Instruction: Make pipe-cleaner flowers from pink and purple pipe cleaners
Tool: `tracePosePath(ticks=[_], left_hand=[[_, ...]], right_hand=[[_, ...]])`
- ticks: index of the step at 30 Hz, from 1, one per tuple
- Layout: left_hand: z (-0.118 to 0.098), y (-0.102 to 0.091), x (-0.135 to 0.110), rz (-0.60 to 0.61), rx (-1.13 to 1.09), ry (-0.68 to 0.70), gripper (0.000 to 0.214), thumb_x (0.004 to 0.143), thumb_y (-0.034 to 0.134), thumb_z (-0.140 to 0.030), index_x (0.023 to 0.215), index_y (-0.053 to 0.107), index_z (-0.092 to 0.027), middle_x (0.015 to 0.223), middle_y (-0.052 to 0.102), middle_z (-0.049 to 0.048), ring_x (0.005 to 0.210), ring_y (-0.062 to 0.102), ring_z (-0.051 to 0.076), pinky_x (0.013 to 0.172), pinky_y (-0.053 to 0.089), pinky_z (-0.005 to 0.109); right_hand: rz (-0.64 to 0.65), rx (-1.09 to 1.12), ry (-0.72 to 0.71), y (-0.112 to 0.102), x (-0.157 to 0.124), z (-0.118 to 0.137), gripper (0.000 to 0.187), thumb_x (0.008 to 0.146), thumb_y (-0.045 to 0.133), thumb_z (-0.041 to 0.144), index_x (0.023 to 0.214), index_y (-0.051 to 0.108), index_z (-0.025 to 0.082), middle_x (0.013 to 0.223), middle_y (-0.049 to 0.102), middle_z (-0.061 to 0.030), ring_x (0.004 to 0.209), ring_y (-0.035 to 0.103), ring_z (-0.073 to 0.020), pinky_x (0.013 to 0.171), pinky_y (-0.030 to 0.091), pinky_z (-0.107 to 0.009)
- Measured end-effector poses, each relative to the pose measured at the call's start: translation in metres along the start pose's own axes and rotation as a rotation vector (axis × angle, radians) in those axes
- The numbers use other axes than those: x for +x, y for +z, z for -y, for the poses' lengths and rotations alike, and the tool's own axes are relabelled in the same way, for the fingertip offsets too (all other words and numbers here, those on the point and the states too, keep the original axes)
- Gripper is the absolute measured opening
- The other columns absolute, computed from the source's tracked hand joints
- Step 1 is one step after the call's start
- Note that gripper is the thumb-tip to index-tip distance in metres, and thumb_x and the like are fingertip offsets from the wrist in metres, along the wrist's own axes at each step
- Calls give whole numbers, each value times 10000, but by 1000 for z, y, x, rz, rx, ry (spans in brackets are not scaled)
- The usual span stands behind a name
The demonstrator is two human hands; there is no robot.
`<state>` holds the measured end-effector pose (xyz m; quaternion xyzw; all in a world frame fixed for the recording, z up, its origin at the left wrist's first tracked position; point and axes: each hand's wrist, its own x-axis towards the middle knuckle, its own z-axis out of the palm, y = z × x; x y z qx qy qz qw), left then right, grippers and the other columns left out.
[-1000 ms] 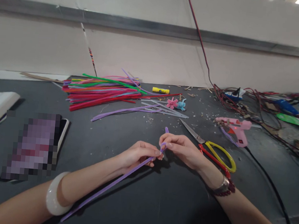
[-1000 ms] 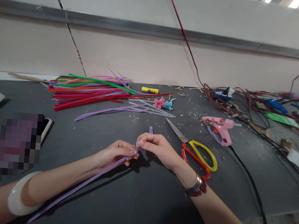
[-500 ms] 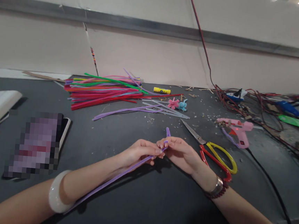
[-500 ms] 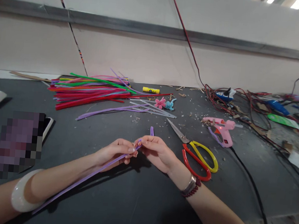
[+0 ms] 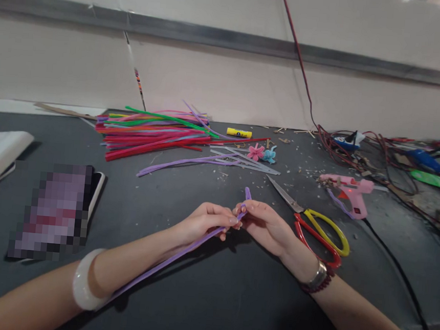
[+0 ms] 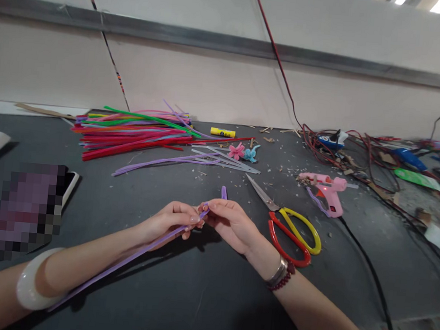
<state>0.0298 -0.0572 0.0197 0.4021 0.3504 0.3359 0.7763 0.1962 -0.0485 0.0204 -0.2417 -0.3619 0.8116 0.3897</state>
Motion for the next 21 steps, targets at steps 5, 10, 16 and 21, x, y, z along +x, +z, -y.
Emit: tracePosePath(ticks=[5,10,16,21], left_hand=[[4,-1,2,-26,26,31,115,636,683,-225,632,693,-110,666,619,27,492,493,59,468,414,187],[4,1,1,-140,207,167,150,644,686,-266,623,682,-117,647,588,14,486,494,77,461,441,213],[2,5,1,-234,283,296,130,660,670,-247,639,685,-119,644,571,6,499,497,83,450,459,207],[1,4,1,-253,226,228,140,652,682,-250,680,681,-113,653,603,15,534,530,94,470,468,200]], right_hand=[[-45,-39,-35,5,0,1,106,721,640,245,692,666,147,700,616,-17,659,540,-102,648,435,-222],[-191,-345,-144,1,0,4,95,726,638,254,740,668,165,811,624,-26,727,531,-114,729,411,-252],[-245,-527,-155,-7,3,2,126,717,650,294,756,655,174,730,578,6,698,490,-103,697,376,-242],[-217,-519,-101,-9,4,3,155,754,606,321,803,645,179,713,565,10,660,477,-99,648,367,-240]])
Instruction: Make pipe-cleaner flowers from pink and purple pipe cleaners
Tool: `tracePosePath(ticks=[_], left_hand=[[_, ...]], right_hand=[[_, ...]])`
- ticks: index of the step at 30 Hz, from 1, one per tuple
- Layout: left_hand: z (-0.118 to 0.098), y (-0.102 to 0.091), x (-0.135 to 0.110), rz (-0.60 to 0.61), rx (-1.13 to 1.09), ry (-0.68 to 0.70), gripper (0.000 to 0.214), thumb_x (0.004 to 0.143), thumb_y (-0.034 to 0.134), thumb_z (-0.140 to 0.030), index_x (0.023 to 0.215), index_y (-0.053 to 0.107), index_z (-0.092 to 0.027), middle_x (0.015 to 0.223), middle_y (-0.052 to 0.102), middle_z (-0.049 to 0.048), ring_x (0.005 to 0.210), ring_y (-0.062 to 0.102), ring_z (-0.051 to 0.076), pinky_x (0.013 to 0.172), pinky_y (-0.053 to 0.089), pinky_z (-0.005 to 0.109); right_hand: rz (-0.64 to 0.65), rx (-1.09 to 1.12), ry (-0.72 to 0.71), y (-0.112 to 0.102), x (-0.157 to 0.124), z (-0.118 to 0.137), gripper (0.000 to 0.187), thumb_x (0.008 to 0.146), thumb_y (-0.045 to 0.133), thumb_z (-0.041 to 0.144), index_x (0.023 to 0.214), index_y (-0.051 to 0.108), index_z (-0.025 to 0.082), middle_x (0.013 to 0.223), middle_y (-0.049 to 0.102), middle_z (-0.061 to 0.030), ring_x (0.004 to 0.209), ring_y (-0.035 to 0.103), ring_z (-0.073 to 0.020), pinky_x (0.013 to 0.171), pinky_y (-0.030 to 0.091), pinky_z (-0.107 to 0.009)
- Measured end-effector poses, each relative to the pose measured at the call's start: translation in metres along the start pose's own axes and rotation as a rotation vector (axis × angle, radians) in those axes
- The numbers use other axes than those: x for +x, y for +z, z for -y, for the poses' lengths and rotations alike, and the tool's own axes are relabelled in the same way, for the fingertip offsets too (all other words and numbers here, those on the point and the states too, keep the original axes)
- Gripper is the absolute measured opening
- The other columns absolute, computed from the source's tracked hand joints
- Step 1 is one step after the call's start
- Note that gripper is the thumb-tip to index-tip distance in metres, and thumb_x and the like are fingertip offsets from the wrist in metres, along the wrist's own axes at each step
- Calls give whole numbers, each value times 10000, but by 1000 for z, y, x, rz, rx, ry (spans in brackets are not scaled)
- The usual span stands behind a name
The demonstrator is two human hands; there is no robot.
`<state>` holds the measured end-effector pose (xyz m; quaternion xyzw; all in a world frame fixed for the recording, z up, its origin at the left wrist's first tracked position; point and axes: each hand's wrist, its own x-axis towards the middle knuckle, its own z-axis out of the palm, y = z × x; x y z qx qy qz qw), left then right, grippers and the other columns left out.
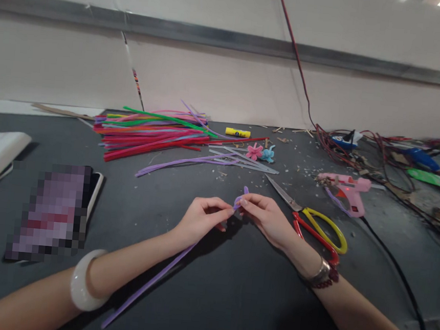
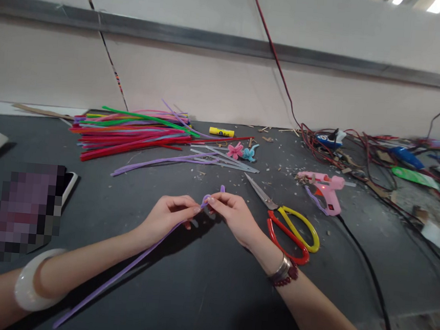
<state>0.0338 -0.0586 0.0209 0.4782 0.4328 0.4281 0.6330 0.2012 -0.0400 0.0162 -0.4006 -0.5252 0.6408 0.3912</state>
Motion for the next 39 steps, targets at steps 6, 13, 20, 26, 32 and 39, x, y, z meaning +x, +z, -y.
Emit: tracePosePath(ticks=[6,13,20,26,32,39], left_hand=[[1,-2,2,12,-94,-96,255,650,699,-273,866,680,-138,776,663,38,623,570,111,598,506,245],[1,-4,5,-5,-56,-130,165,621,721,-275,671,682,-123,625,640,2,566,549,81,583,461,196],[1,-4,5,98,-156,-177,177,626,724,-249,707,645,-113,626,614,-10,547,538,69,572,469,206],[4,-5,6,232,-293,-256,183,657,711,-205,776,621,-99,695,638,24,622,605,100,676,508,269],[6,-7,6,254,-344,-306,152,650,715,-174,752,633,-94,659,635,16,598,604,81,672,505,230],[6,-4,5,237,-397,-317,147,648,718,-178,733,623,-104,635,623,-4,563,590,65,643,503,214]], right_hand=[[21,-266,-121,1,-2,5,157,773,573,305,722,624,165,693,546,3,683,474,-116,680,366,-252],[31,-327,-143,2,-4,9,186,754,591,338,679,601,169,693,549,-2,678,476,-124,665,374,-257],[30,-210,-89,1,-4,8,171,723,627,333,702,614,164,709,575,0,680,498,-118,686,384,-260],[43,-208,-95,2,-3,9,142,729,626,307,717,616,166,716,582,-3,691,509,-122,691,392,-259],[73,-142,-51,4,-6,10,138,760,589,305,743,598,168,711,545,6,687,492,-117,687,380,-255],[92,-139,-72,4,-8,10,140,770,577,312,744,586,175,715,531,5,689,476,-120,682,368,-262]])
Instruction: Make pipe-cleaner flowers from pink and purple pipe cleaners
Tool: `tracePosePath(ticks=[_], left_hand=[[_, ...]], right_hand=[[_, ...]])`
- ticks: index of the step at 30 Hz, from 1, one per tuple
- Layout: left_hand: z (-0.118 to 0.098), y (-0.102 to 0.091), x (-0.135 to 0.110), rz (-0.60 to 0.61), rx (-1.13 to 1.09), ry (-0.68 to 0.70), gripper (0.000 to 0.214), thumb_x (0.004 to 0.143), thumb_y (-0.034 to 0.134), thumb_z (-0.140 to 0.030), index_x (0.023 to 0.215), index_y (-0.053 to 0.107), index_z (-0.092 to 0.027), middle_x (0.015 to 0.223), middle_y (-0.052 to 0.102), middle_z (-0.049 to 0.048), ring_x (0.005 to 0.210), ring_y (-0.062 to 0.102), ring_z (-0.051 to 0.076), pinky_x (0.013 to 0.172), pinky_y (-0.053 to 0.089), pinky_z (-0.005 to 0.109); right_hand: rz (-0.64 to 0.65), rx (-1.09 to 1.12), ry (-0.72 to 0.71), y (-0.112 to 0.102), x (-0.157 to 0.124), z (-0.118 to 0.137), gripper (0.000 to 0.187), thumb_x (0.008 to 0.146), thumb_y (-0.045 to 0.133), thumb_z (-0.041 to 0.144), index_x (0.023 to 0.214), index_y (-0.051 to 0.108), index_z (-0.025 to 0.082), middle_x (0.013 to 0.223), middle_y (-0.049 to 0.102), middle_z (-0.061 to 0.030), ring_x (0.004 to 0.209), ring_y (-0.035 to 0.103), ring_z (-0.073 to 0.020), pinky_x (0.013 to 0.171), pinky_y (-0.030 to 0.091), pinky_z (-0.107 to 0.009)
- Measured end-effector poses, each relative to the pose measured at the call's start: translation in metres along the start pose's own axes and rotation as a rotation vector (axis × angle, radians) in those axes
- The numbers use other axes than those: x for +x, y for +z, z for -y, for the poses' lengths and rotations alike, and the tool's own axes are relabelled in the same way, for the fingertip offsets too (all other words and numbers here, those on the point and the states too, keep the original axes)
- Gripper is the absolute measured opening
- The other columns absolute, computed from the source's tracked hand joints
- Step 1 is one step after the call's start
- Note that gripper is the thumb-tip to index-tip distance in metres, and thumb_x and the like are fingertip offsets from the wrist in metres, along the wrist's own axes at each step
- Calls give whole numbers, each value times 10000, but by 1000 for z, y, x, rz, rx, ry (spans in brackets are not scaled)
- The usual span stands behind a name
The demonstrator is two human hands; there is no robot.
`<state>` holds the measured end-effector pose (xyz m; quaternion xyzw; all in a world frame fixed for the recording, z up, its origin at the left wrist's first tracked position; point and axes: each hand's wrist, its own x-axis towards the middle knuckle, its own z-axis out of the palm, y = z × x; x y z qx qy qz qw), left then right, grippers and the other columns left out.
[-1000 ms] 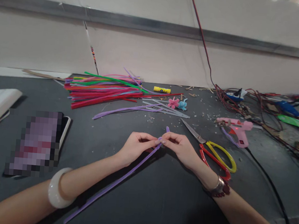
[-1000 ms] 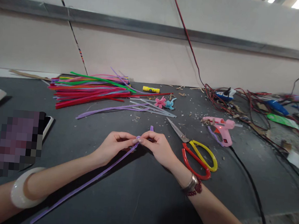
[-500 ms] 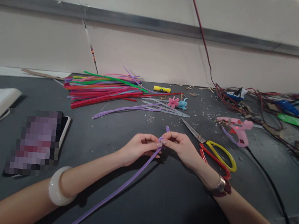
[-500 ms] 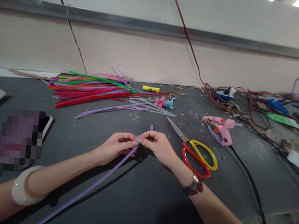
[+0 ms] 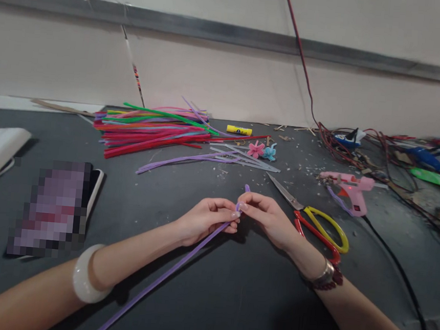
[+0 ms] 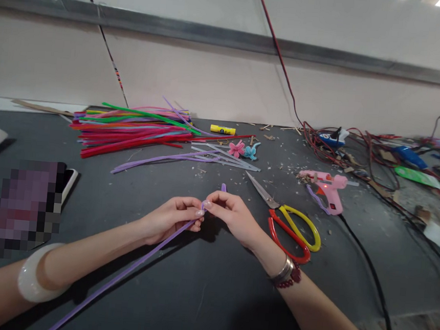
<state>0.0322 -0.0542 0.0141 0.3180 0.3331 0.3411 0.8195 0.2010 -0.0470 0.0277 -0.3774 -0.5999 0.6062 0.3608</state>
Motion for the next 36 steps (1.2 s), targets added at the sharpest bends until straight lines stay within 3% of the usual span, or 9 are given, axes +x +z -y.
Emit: tracePosePath(ticks=[7,12,22,30,36], left_hand=[[-1,1,0,-21,12,49,145,657,711,-180,736,616,-104,642,631,-2,563,587,62,635,495,212],[-3,0,-1,54,102,56,146,668,702,-198,720,609,-97,621,611,4,548,574,78,606,492,238],[-3,0,-4,160,10,79,94,767,610,-198,800,603,-110,672,556,8,566,519,53,549,436,164],[-2,3,-3,173,-94,16,87,762,613,-186,783,606,-102,649,524,7,579,494,53,475,400,127],[-5,-3,-2,121,-22,29,103,731,648,-183,785,612,-104,678,586,19,591,558,69,551,463,166]], right_hand=[[15,-44,-56,-1,0,3,129,799,548,296,750,575,180,730,524,5,709,476,-121,699,370,-264],[33,-116,-85,-1,-1,7,133,798,550,294,737,574,177,722,531,1,710,479,-128,697,372,-264],[127,220,-31,0,-1,-1,105,798,566,269,769,565,168,744,526,4,715,517,-114,715,396,-263],[125,113,-71,-3,0,1,98,799,562,256,751,560,170,779,503,6,734,502,-106,732,389,-252],[66,-18,-84,-3,-1,3,111,795,558,272,756,572,169,744,534,6,717,507,-111,720,395,-249]])
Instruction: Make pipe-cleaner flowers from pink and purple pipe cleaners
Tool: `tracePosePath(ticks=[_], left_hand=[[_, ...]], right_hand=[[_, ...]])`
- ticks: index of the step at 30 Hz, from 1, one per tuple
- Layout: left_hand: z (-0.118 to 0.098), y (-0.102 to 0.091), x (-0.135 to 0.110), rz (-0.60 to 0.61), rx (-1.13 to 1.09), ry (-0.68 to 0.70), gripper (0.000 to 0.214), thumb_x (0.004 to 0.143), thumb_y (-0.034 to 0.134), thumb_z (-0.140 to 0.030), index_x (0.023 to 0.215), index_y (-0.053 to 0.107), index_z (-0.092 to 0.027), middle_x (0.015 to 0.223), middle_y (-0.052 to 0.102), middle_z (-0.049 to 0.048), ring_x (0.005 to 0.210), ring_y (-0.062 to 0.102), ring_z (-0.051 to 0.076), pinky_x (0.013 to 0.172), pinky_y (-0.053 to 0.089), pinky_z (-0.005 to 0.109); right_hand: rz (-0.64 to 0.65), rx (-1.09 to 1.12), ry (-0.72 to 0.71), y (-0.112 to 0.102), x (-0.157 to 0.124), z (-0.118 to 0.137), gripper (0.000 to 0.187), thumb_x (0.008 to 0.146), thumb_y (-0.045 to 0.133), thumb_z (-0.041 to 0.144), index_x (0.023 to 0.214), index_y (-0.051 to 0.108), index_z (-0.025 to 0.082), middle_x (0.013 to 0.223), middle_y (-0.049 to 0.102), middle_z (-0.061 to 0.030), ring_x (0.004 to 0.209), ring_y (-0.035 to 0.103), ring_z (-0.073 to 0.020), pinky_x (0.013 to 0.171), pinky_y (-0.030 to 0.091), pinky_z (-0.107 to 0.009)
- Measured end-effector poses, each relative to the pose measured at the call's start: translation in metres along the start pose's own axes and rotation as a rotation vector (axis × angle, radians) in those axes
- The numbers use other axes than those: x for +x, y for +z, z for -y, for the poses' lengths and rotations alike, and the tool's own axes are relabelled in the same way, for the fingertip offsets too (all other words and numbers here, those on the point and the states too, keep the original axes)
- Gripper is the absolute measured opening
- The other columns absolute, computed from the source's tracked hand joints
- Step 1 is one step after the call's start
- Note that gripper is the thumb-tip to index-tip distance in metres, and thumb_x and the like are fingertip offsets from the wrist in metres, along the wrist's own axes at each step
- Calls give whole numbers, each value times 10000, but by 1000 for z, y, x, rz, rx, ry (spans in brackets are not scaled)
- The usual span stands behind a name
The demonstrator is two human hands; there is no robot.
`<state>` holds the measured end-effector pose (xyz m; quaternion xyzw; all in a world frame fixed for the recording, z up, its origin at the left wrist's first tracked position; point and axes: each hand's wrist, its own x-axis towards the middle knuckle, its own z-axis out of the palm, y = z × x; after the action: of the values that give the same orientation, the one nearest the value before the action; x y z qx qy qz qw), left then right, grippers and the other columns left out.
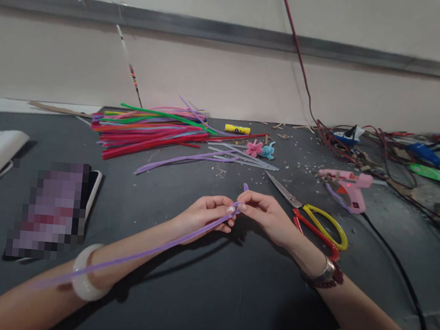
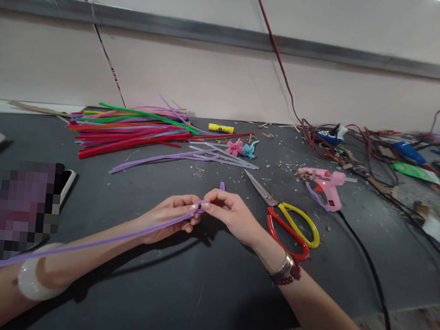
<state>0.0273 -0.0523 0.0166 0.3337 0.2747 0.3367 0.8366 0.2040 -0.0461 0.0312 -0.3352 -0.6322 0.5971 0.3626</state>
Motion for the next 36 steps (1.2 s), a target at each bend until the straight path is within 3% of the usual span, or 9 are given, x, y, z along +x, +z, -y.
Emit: tracePosePath(ticks=[4,11,17,20,22,26,28,32,36], left_hand=[[-1,-3,1,-78,53,9,140,683,689,-171,793,627,-109,687,636,24,591,602,85,616,492,202],[2,0,0,-108,124,-24,119,633,717,-142,732,663,-103,642,654,19,539,588,69,589,481,189],[2,1,0,-106,255,49,93,617,722,-141,661,651,-99,592,656,21,539,602,95,595,467,222],[1,1,1,-126,275,31,98,620,722,-152,653,644,-102,572,654,19,533,605,98,597,469,226],[0,1,1,-146,235,5,104,623,721,-159,670,641,-113,584,658,13,548,613,100,613,475,229],[0,-2,1,-187,93,-1,124,629,720,-169,703,628,-132,663,672,8,589,624,99,656,485,236],[1,-2,2,-197,51,16,124,639,714,-168,714,623,-131,673,668,8,591,618,92,662,482,228],[3,-2,3,-218,27,73,136,647,705,-181,742,624,-127,636,642,-1,564,586,79,568,446,180],[3,0,3,-224,45,103,141,636,712,-179,710,606,-124,595,622,-8,541,567,77,515,416,166]], right_hand=[[-70,-82,16,-2,0,0,122,778,575,283,756,588,164,743,548,0,712,493,-114,701,385,-244],[-34,-48,64,-1,0,-2,150,766,580,296,709,587,158,683,546,10,655,486,-103,646,377,-233],[-221,-98,78,14,-1,-7,220,760,579,315,624,526,150,576,473,36,551,417,-80,535,335,-211],[-248,-188,60,18,0,-4,231,779,548,323,624,520,154,574,471,28,543,423,-87,517,350,-214],[-273,-309,-61,17,-1,-1,189,796,525,293,659,531,163,626,511,8,588,470,-106,557,396,-234],[-364,-646,-467,7,-4,0,66,779,514,155,799,568,186,807,570,-44,774,532,-159,705,451,-315],[-276,-807,-600,4,-7,-4,180,754,519,111,889,593,205,881,579,-59,847,526,-180,769,447,-358],[-39,-1078,-722,8,-11,-11,269,744,570,133,982,618,249,979,589,-62,940,491,-204,821,440,-374],[-34,-1147,-838,15,-10,-7,173,790,541,129,898,646,215,857,617,-59,887,507,-181,761,472,-313]])
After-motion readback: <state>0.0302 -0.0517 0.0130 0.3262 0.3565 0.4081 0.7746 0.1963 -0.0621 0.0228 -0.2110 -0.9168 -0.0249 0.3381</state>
